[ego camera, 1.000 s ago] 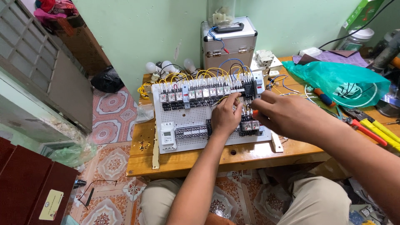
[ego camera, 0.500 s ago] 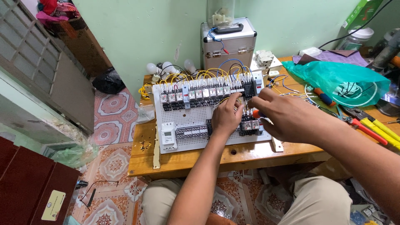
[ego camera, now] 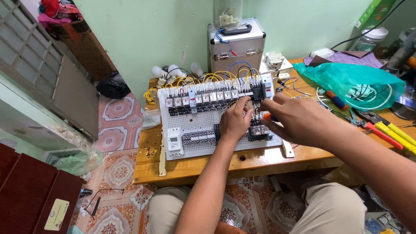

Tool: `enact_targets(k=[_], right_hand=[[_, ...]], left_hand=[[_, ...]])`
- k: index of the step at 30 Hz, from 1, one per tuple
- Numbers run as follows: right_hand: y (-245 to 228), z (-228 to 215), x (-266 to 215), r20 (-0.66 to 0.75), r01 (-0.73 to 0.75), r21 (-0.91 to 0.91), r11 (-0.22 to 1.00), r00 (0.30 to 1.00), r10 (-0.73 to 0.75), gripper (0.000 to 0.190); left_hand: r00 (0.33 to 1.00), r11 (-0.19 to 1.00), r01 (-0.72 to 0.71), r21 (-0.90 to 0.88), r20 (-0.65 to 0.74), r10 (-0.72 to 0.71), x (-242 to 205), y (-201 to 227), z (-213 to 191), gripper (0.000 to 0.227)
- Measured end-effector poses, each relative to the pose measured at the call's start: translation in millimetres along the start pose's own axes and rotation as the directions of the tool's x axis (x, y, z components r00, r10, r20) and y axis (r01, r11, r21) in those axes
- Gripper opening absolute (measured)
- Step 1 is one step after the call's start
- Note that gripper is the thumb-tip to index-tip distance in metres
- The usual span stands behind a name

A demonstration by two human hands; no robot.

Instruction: The person sits on the floor and uses a screwdriver to tighten screws on an electrical distribution board. They connect multiple colored wires to the terminals of circuit breakers and other components mounted on the board.

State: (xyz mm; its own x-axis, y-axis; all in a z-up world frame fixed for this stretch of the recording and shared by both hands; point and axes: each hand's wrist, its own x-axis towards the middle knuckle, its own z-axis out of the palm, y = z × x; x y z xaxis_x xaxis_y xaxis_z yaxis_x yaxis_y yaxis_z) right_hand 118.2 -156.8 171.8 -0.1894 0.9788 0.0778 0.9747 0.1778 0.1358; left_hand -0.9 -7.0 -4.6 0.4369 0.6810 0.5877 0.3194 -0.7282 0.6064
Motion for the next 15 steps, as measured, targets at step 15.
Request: enact_targets(k=[15], right_hand=[[-2,8,-1,-0.070,0.008,0.027,1.000,0.998,-0.006,0.023]], left_hand=[[1.000,1.000,-0.017,0.017,-0.010,0.017,0,5,-4,0.035]])
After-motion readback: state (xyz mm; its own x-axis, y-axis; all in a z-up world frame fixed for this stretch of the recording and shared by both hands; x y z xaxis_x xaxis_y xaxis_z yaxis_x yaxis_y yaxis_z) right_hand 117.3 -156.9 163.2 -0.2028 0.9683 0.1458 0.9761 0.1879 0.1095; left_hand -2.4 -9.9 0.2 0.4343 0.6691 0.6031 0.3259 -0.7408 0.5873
